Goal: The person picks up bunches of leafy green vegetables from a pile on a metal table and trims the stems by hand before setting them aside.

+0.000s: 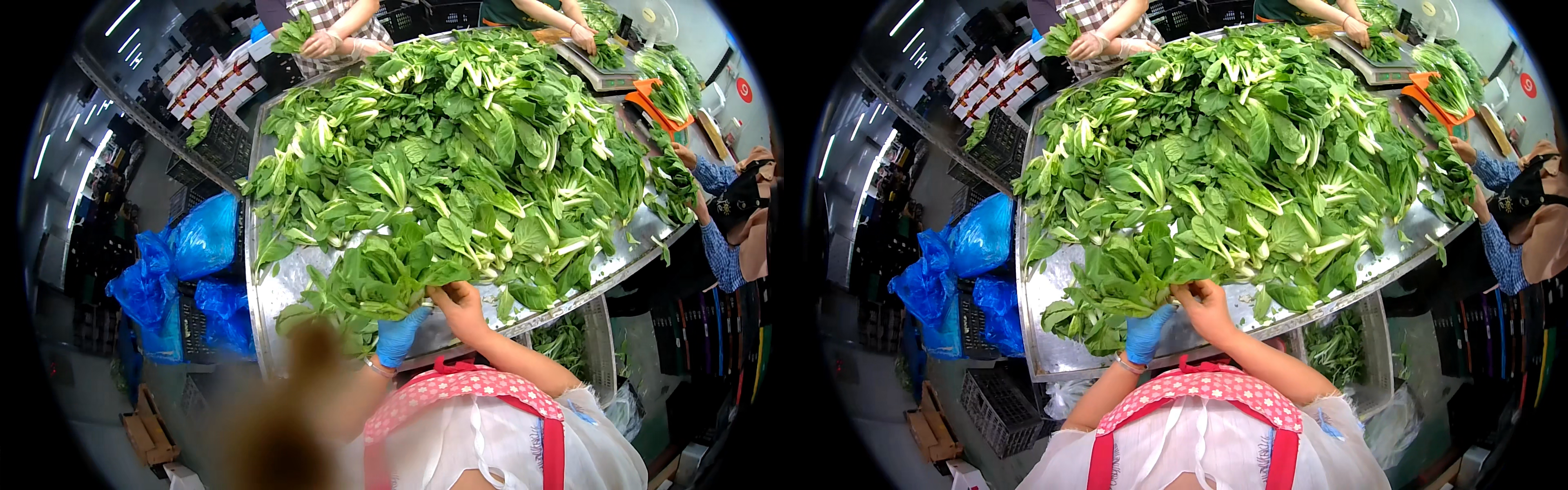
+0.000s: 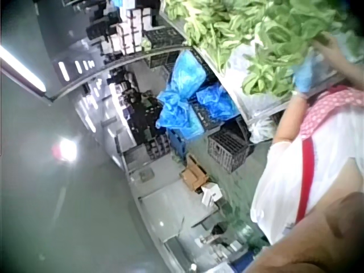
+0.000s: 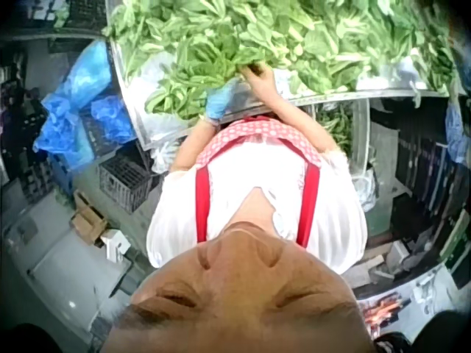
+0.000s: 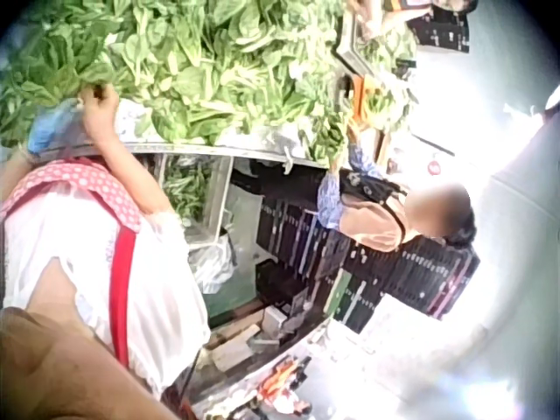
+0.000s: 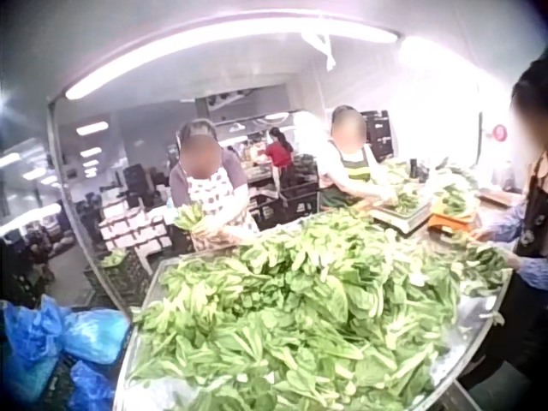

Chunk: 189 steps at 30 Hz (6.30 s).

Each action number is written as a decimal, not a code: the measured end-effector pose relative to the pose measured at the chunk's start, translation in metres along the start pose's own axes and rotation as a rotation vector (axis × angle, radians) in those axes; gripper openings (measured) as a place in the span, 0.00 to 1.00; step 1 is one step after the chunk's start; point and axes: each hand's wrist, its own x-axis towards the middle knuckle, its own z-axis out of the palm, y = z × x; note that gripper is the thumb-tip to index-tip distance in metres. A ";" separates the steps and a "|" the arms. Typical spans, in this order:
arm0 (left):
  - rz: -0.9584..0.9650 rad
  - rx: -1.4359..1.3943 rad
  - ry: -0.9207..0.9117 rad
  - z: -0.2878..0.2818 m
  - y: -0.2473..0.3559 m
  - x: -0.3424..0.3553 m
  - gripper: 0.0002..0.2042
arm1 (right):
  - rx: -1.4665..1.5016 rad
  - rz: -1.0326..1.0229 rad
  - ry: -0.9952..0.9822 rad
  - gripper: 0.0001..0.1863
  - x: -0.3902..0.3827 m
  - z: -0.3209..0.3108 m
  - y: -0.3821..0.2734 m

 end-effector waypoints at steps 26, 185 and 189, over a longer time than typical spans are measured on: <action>-0.098 -0.297 0.465 -0.043 0.032 0.071 0.10 | -0.377 -0.278 -0.678 0.06 -0.025 0.017 -0.022; 0.247 1.203 -0.298 0.033 0.025 0.063 0.27 | -1.098 -0.409 -0.020 0.14 0.011 -0.098 -0.041; 0.339 1.348 -0.221 -0.029 0.027 0.054 0.09 | -1.273 -0.560 -0.254 0.15 -0.009 -0.099 -0.062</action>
